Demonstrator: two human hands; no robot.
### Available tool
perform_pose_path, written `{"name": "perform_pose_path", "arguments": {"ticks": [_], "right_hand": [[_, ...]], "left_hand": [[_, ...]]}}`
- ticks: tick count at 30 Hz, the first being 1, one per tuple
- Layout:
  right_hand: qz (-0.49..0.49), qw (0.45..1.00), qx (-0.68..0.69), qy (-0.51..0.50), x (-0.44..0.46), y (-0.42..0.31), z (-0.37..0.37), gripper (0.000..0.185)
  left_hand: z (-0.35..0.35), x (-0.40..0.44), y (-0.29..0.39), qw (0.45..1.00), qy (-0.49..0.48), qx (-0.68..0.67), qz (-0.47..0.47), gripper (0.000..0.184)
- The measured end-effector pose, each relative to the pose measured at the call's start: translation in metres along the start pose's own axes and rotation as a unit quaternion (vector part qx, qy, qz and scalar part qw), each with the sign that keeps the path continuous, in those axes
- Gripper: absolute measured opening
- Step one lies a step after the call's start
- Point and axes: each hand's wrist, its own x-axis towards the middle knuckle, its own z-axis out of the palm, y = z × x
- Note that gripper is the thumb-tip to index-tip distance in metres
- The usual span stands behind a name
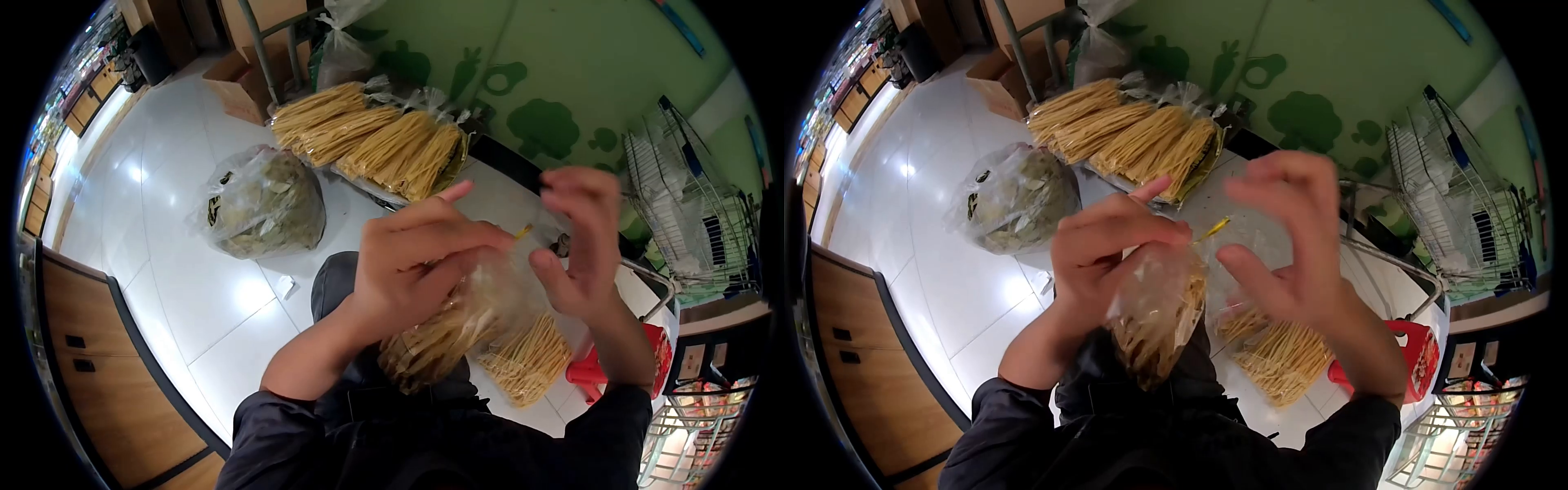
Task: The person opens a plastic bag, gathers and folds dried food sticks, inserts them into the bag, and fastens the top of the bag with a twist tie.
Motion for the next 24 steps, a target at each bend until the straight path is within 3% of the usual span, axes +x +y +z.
{"name": "perform_pose_path", "arguments": {"ticks": [2,4,9,12,20,24], "right_hand": [[-0.193,0.970,-0.141,0.031,-0.001,0.005,-0.008,0.038],[-0.250,0.948,-0.193,-0.048,-0.002,0.002,-0.010,0.037],[-0.257,0.952,-0.165,0.001,0.011,0.004,0.000,0.035],[-0.284,0.930,-0.226,-0.058,0.012,0.004,-0.003,0.027],[-0.417,0.873,-0.250,0.039,0.011,0.014,0.007,0.020],[-0.462,0.843,-0.268,0.065,0.017,0.025,0.010,0.017]], "left_hand": [[0.002,-0.001,0.000,0.999,0.000,-0.029,-0.018,0.023],[0.006,-0.001,0.000,0.998,0.036,-0.014,-0.053,0.030],[0.009,-0.001,-0.002,0.997,0.039,-0.030,-0.066,0.024],[0.011,-0.004,-0.004,0.995,0.047,-0.055,-0.075,0.022],[0.009,-0.003,0.004,0.981,0.026,-0.106,-0.163,0.021],[0.011,-0.004,0.001,0.982,0.012,-0.100,-0.157,0.022]]}}
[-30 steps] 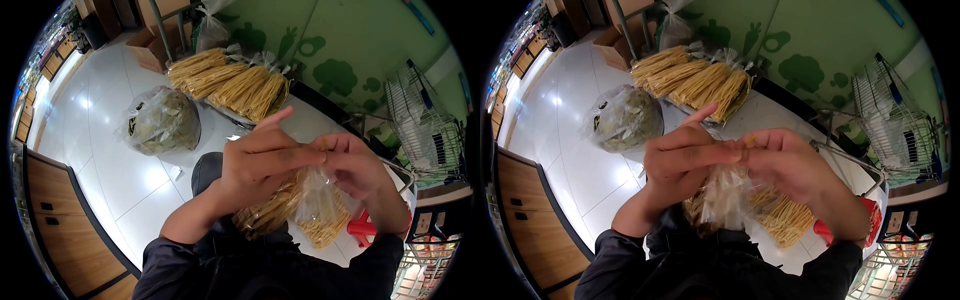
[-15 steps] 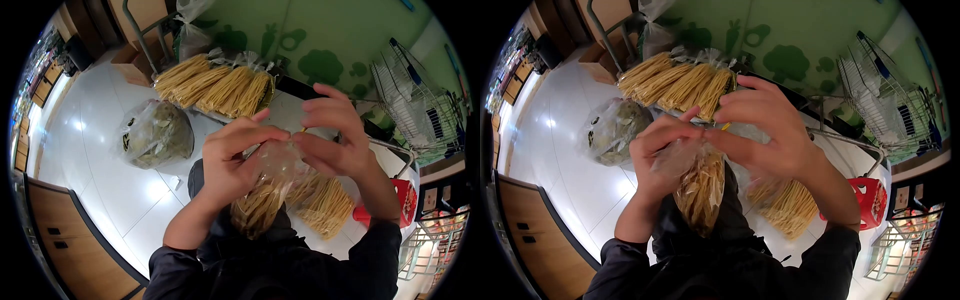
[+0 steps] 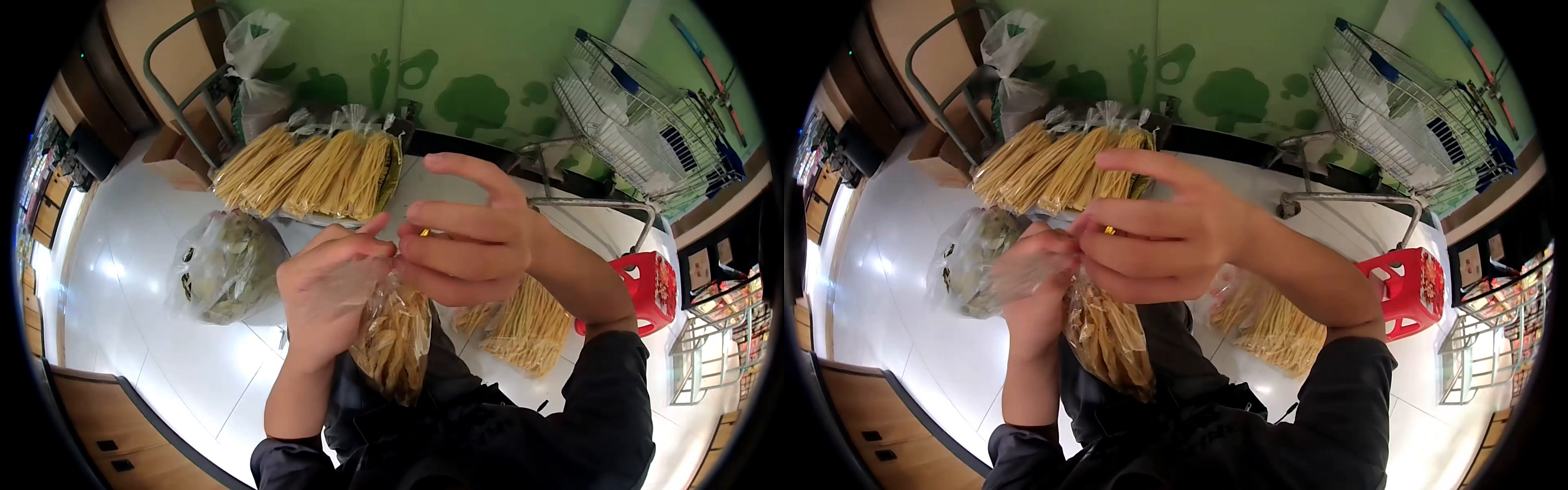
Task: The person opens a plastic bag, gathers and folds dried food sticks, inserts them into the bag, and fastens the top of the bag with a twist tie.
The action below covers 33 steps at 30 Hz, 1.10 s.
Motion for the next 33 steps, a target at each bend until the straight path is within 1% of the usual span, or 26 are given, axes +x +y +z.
{"name": "perform_pose_path", "arguments": {"ticks": [2,6,9,11,15,18,20,23,33], "right_hand": [[-0.013,1.000,-0.018,0.011,-0.004,0.000,0.001,0.020],[0.030,0.999,0.029,0.004,-0.005,-0.002,-0.003,0.027],[0.049,0.997,0.064,-0.006,-0.011,0.000,-0.007,0.029],[0.075,0.993,0.081,-0.046,-0.013,0.001,-0.012,0.030],[0.081,0.993,0.078,-0.034,-0.021,0.007,-0.012,0.032],[0.076,0.993,0.080,-0.039,-0.019,0.009,-0.013,0.033],[0.073,0.995,0.066,0.019,-0.019,0.010,-0.007,0.030],[0.047,0.997,0.059,0.030,-0.018,0.014,-0.007,0.029],[0.005,0.998,0.053,0.032,-0.007,0.024,-0.010,0.023]], "left_hand": [[0.002,0.000,-0.008,0.995,0.027,-0.091,0.026,0.023],[0.000,0.002,-0.007,0.998,0.033,-0.058,0.018,0.023],[-0.002,0.003,-0.008,0.999,0.012,-0.039,0.015,0.024],[-0.003,0.002,-0.009,0.999,0.015,-0.034,0.015,0.024],[-0.001,0.002,-0.009,0.999,0.013,-0.029,0.013,0.026],[0.000,0.003,-0.009,0.999,0.012,-0.027,0.013,0.025],[0.000,0.003,-0.009,1.000,0.009,-0.024,0.015,0.025],[0.000,0.003,-0.010,0.999,0.005,-0.025,0.021,0.026],[-0.001,0.003,-0.011,0.998,-0.002,-0.054,0.027,0.027]]}}
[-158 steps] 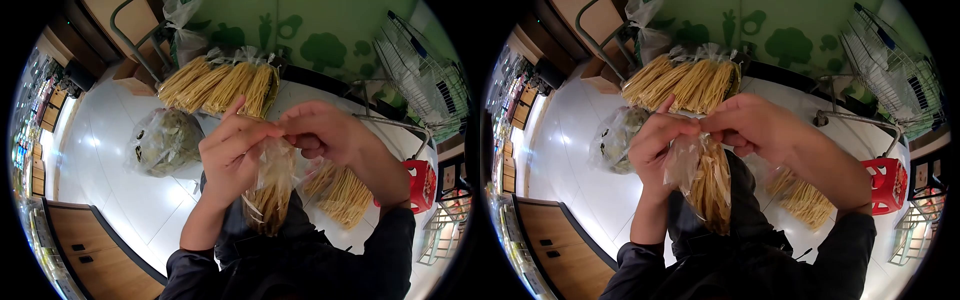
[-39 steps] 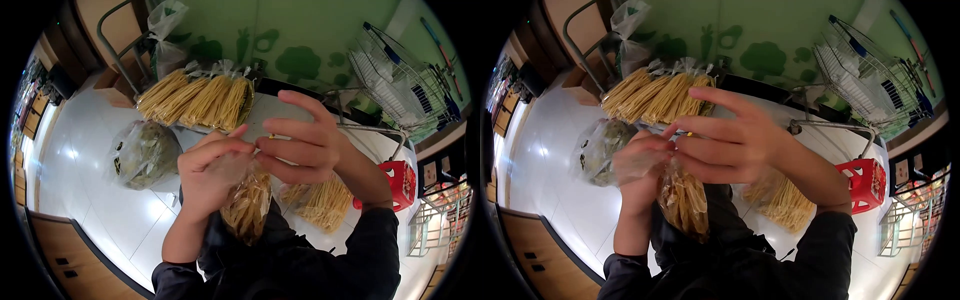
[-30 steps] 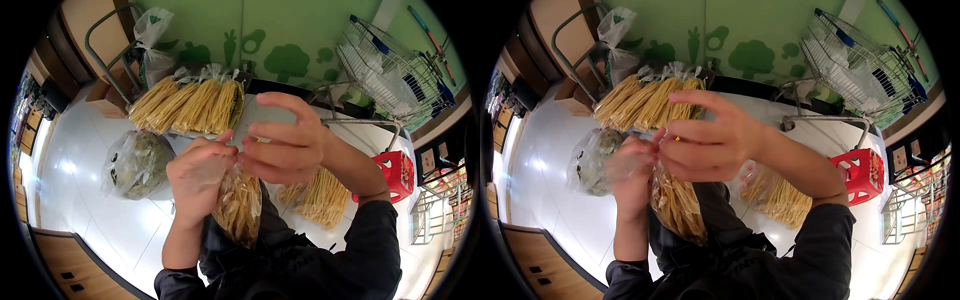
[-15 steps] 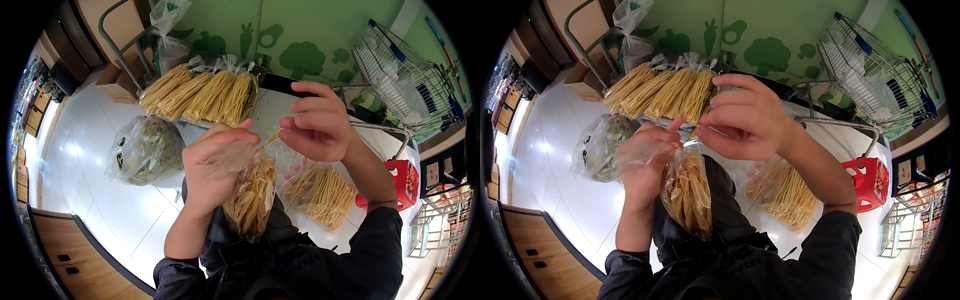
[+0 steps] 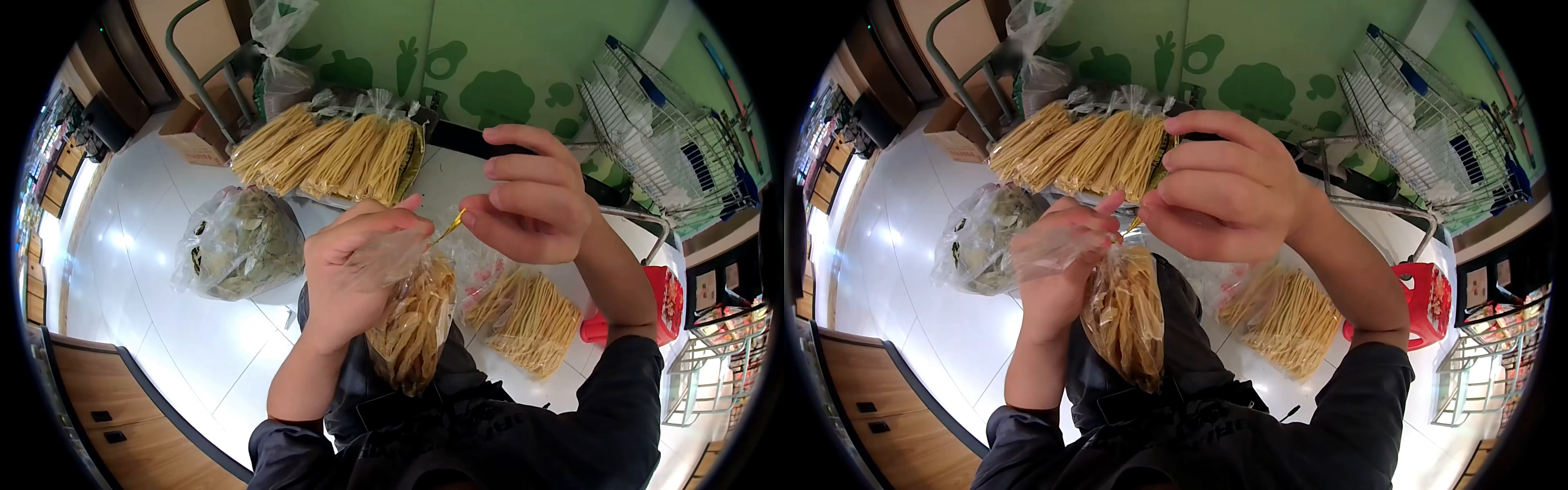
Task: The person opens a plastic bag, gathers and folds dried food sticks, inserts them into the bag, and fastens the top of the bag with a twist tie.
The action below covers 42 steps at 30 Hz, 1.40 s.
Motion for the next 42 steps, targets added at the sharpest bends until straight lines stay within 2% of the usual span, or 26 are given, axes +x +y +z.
{"name": "perform_pose_path", "arguments": {"ticks": [3,9,19,24,27,39,42], "right_hand": [[0.060,0.997,0.034,-0.022,0.007,-0.004,-0.003,0.021],[0.204,0.959,0.145,-0.131,0.018,-0.004,-0.016,0.025],[0.011,0.991,0.064,-0.120,0.020,0.004,-0.015,0.026],[-0.042,0.989,0.046,-0.134,0.019,0.004,-0.016,0.022],[-0.087,0.990,0.018,-0.109,0.018,0.007,-0.013,0.018],[-0.095,0.989,0.048,-0.099,0.024,0.010,-0.004,0.015],[-0.093,0.989,0.062,-0.097,0.023,0.008,0.000,0.013]], "left_hand": [[0.000,0.000,0.001,1.000,-0.005,0.000,-0.004,0.027],[-0.002,-0.001,0.000,1.000,-0.008,0.003,0.000,0.026],[-0.003,-0.002,0.000,1.000,-0.007,0.007,0.001,0.028],[-0.003,-0.001,0.000,1.000,-0.016,0.013,0.012,0.028],[-0.002,-0.001,0.000,1.000,-0.017,0.014,0.004,0.026],[-0.005,-0.001,0.005,0.999,-0.031,-0.016,-0.041,0.030],[-0.006,-0.002,-0.003,0.998,-0.044,-0.038,-0.025,0.030]]}}
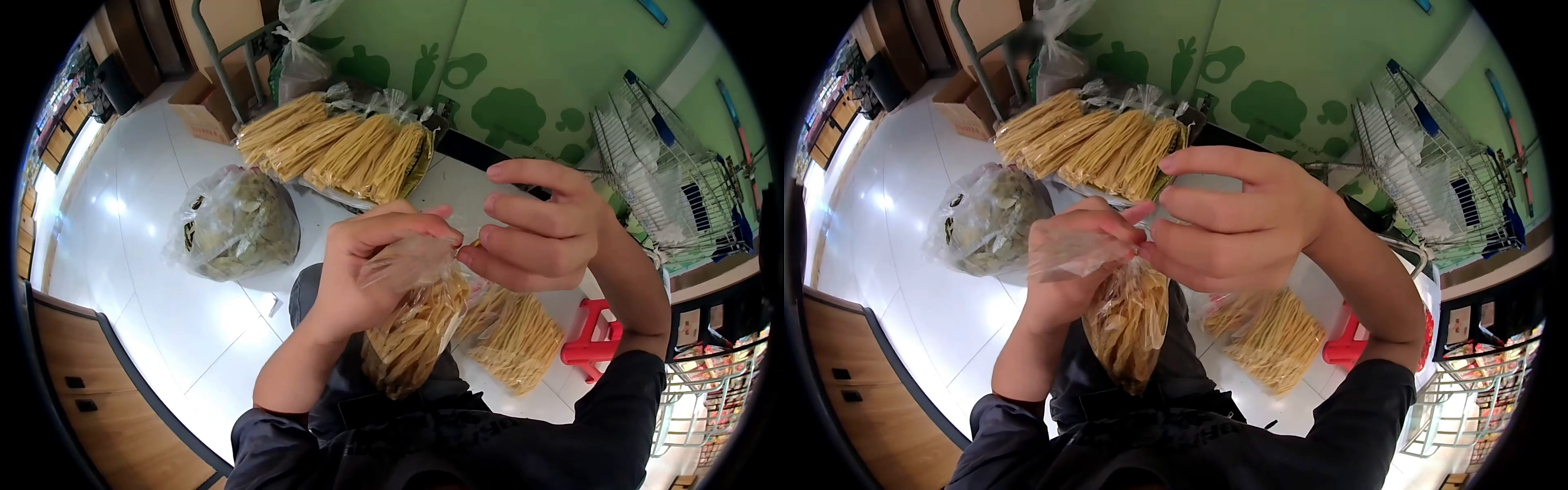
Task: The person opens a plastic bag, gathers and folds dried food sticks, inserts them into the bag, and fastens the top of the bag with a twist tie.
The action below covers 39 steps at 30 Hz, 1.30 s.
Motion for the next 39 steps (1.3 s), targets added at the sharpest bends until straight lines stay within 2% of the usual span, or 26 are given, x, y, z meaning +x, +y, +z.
{"name": "perform_pose_path", "arguments": {"ticks": [6,9,12,13,15,17,18,19,20,21,22,23,24,25,27,28,30,31,33,34,35,37,39], "right_hand": [[0.000,1.000,0.005,0.007,0.001,-0.003,0.003,0.015],[0.004,1.000,0.002,0.008,0.004,-0.008,0.002,0.021],[0.064,0.996,0.048,-0.033,0.013,-0.020,-0.003,0.025],[0.166,0.982,0.075,-0.045,0.017,-0.026,-0.004,0.020],[0.267,0.957,0.101,-0.055,0.025,-0.032,-0.005,0.017],[0.449,0.861,0.226,-0.074,0.034,-0.036,-0.007,0.015],[0.451,0.861,0.224,-0.072,0.038,-0.039,-0.007,0.015],[0.572,0.750,0.331,-0.046,0.041,-0.042,-0.007,0.012],[0.668,0.610,0.426,-0.018,0.043,-0.042,-0.008,0.009],[0.667,0.611,0.427,-0.013,0.046,-0.037,-0.009,0.009],[0.702,0.498,0.509,0.015,0.049,-0.028,-0.010,0.008],[0.721,0.377,0.580,0.042,0.051,-0.018,-0.011,0.007],[0.719,0.384,0.578,0.049,0.053,-0.009,-0.011,0.007],[0.709,0.396,0.580,0.065,0.057,-0.001,-0.011,0.009],[0.690,0.420,0.582,0.095,0.064,0.016,-0.011,0.017],[0.678,0.435,0.583,0.104,0.066,0.025,-0.013,0.016],[0.656,0.456,0.586,0.138,0.064,0.039,-0.011,0.015],[0.634,0.472,0.589,0.166,0.062,0.044,-0.008,0.015],[0.629,0.473,0.596,0.159,0.056,0.042,-0.003,0.015],[0.641,0.466,0.588,0.162,0.048,0.037,0.005,0.017],[0.651,0.460,0.581,0.163,0.041,0.033,0.014,0.018],[0.656,0.374,0.640,0.141,0.031,0.016,0.027,0.017],[0.734,0.377,0.554,0.114,0.007,-0.017,0.042,0.016]], "left_hand": [[0.000,0.000,0.003,0.999,-0.009,-0.022,-0.031,0.024],[0.002,0.000,0.002,1.000,0.006,-0.029,-0.007,0.021],[0.000,-0.001,0.005,0.998,0.028,0.049,0.024,0.020],[0.001,0.000,0.007,0.998,0.028,0.049,0.025,0.020],[0.002,0.001,0.012,0.985,0.056,0.134,0.089,0.023],[0.001,0.000,0.019,0.975,0.060,0.178,0.117,0.025],[0.001,-0.001,0.022,0.962,0.065,0.220,0.146,0.027],[0.000,0.002,0.024,0.962,0.061,0.221,0.146,0.027],[-0.001,0.007,0.026,0.943,0.063,0.265,0.192,0.029],[-0.003,0.012,0.028,0.919,0.064,0.307,0.238,0.031],[-0.005,0.018,0.031,0.918,0.058,0.310,0.239,0.031],[-0.008,0.027,0.033,0.896,0.063,0.327,0.294,0.030],[-0.011,0.038,0.036,0.869,0.068,0.342,0.351,0.030],[-0.014,0.050,0.041,0.866,0.061,0.342,0.358,0.030],[-0.022,0.074,0.056,0.775,0.052,0.413,0.475,0.023],[-0.025,0.087,0.064,0.772,0.048,0.413,0.480,0.023],[-0.031,0.102,0.078,0.682,0.039,0.475,0.554,0.024],[-0.032,0.101,0.083,0.683,0.037,0.477,0.552,0.024],[-0.035,0.097,0.086,0.672,0.018,0.533,0.514,0.026],[-0.036,0.092,0.080,0.673,0.019,0.536,0.510,0.026],[-0.038,0.085,0.068,0.721,0.020,0.517,0.461,0.027],[-0.037,0.061,0.035,0.824,0.040,0.447,0.347,0.029],[-0.023,0.020,0.007,0.918,0.079,0.328,0.208,0.032]]}}
